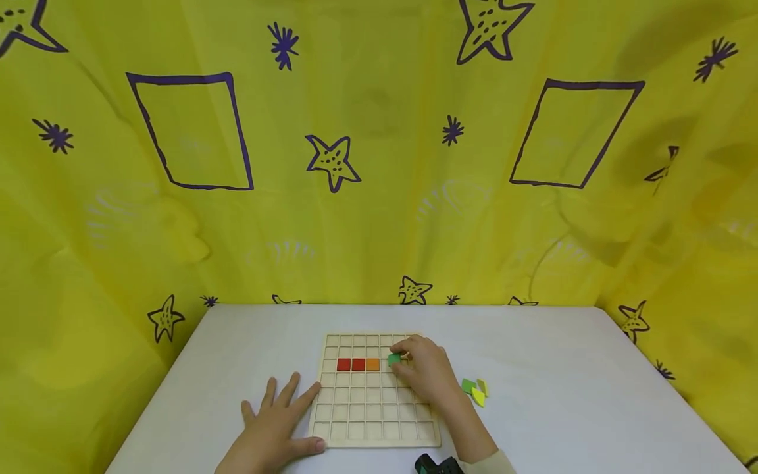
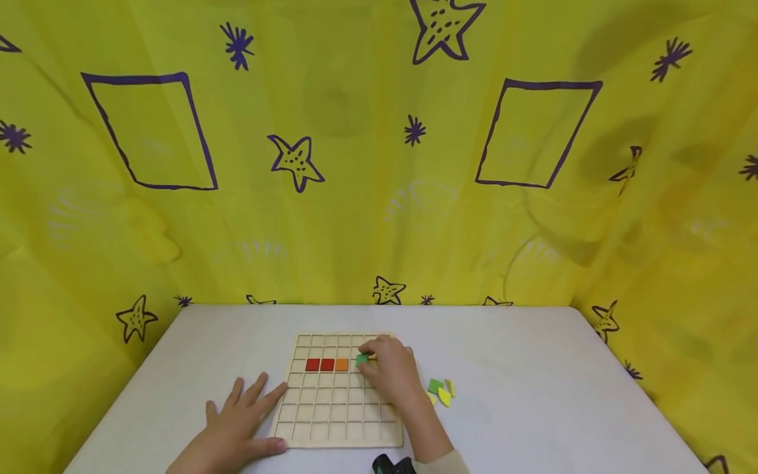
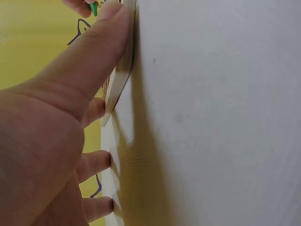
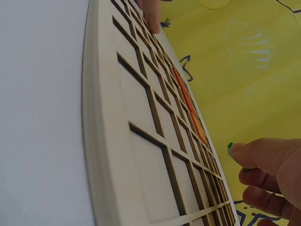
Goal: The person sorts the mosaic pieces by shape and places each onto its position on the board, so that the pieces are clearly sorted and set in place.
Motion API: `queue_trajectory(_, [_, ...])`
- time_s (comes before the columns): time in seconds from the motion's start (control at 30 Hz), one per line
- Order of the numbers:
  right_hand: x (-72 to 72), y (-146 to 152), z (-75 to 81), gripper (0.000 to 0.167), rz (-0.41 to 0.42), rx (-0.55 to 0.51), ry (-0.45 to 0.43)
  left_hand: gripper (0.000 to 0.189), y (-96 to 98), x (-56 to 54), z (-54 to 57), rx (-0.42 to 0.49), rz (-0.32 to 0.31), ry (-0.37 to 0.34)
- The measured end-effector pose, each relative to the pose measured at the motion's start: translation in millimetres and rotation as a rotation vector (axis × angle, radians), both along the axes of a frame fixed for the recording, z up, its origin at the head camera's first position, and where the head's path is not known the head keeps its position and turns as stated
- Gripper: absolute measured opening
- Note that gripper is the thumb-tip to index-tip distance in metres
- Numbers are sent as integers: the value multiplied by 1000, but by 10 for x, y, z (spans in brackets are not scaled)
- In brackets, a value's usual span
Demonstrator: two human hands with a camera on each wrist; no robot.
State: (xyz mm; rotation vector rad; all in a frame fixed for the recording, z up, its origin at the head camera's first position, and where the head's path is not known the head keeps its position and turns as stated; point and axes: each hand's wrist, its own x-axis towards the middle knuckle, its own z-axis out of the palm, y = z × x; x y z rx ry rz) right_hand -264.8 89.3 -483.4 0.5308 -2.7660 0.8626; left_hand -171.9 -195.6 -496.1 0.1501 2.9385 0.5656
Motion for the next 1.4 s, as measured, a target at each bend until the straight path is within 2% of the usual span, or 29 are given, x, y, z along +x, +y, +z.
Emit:
queue_trajectory(0.17, [-21, -76, 29, 20, -20, 29, 2, 100, -72, -8, 129, 27, -46, 41])
queue_trajectory(0.33, [11, -186, -8, 18, -33, 48, -16, 98, -166, -5, 180, 29, -74, 70])
queue_trajectory(0.53, [108, -326, -107, 17, -10, 36, -43, 99, -263, 82, 133, -25, -39, 8])
queue_trajectory(0.7, [226, -324, -158, 17, 7, 35, -94, 101, -250, 129, 32, -29, -52, -38])
queue_trajectory(0.77, [239, -303, -159, 17, 10, 42, -98, 102, -235, 144, 10, -25, -62, -34])
queue_trajectory(0.93, [170, -254, -106, 15, 3, 61, -72, 102, -167, 133, 18, -1, -67, 2])
queue_trajectory(1.2, [52, -203, -70, 12, -9, 101, -38, 101, -37, 64, 56, -10, -26, -5])
queue_trajectory(1.4, [15, -134, 5, 18, 39, 86, -50, 102, 4, 6, 102, -27, 0, 2])
